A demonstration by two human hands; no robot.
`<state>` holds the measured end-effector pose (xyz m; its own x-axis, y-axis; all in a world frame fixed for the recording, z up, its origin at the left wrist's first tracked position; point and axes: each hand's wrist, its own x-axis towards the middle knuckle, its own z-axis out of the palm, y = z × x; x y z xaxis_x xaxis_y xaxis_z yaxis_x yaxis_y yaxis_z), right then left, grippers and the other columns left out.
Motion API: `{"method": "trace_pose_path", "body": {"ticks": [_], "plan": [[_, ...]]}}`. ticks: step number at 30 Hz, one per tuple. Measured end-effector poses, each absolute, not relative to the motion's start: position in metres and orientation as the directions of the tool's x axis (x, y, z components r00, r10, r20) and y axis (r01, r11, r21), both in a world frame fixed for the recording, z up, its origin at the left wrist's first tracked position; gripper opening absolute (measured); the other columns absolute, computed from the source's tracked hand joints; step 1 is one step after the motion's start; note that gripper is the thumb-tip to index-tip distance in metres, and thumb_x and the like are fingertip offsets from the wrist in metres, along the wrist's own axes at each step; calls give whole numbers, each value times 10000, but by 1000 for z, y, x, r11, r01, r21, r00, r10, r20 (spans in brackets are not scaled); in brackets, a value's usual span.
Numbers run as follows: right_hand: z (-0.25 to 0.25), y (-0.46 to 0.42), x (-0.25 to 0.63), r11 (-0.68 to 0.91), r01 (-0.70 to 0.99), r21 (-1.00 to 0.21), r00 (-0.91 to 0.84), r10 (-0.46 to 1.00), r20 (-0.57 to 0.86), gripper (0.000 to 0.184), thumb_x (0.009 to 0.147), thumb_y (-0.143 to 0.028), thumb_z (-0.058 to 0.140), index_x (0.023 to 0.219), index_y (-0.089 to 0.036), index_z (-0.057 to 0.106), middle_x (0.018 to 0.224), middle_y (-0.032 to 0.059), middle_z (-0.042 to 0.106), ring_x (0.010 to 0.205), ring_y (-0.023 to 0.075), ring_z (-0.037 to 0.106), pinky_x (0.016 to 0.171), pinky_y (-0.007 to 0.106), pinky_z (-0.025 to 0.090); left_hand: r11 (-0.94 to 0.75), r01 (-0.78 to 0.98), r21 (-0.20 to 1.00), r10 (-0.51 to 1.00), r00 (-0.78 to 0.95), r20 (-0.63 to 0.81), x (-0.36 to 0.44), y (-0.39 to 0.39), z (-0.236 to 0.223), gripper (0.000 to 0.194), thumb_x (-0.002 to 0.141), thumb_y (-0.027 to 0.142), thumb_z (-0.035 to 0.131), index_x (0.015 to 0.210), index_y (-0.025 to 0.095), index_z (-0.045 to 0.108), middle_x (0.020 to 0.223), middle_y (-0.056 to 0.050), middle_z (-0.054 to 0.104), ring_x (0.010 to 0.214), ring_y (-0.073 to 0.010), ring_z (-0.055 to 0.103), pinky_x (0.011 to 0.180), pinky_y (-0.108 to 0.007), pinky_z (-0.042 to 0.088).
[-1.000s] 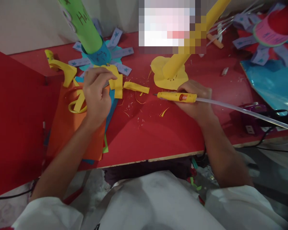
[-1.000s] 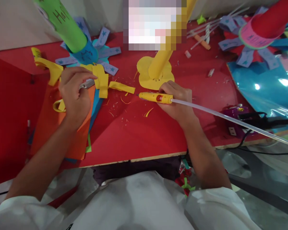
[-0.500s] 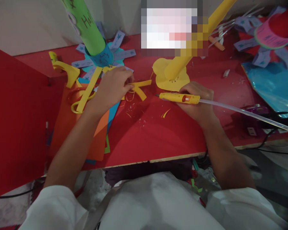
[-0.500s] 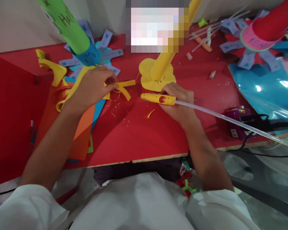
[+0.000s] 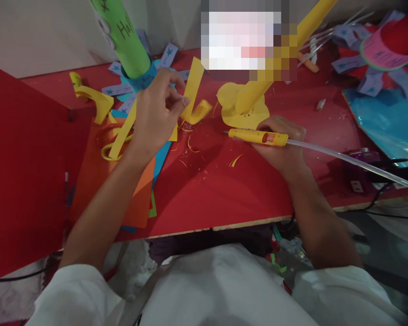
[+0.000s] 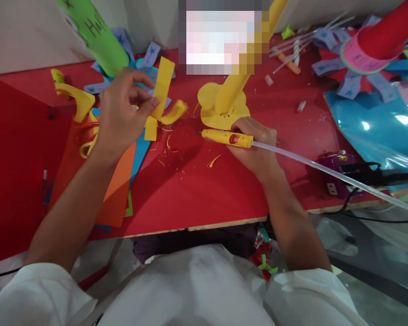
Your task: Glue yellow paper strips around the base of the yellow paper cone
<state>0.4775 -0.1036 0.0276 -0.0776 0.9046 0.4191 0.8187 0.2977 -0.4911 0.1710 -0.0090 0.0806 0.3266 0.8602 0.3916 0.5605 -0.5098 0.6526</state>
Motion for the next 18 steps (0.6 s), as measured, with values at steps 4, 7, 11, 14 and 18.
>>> {"method": "trace_pose_path", "body": {"ticks": [4,7,11,14,18], "plan": [[27,-104,476,293,825,-483,-38,882,469,230,900,-395,733,796,-293,554,831,53,749,763,248,682,652,381,416,-510,497,702,860,324,394,172,-10,80,433,917,300,777,1306,350,595,938,12,695,835,-198,726,740,-377,599],[27,-103,476,272,831,-485,-1,873,488,219,907,-395,728,804,-297,562,836,65,761,774,253,687,687,398,453,-512,461,725,855,353,379,178,-23,75,407,967,346,747,1337,306,582,954,5,683,840,-177,716,764,-359,618],[24,-100,480,227,846,-483,63,857,512,188,908,-368,755,840,-303,592,857,76,767,792,262,684,725,421,482,-544,465,698,835,382,397,197,-67,59,491,1083,373,629,1519,246,440,970,8,703,884,-153,721,851,-337,630],[19,-97,483,207,837,-506,128,825,550,218,847,-391,811,853,-291,618,830,56,751,766,264,676,706,418,499,-590,478,651,801,449,396,210,-106,44,609,1087,224,596,1631,217,321,1005,3,722,925,-139,738,876,-299,622],[15,-96,481,248,826,-507,76,842,535,183,839,-374,792,861,-289,631,829,41,749,756,254,681,708,408,513,-768,468,438,638,621,455,211,-139,31,385,1094,120,531,1476,162,513,1013,-30,748,912,-145,739,862,-280,610]]}}
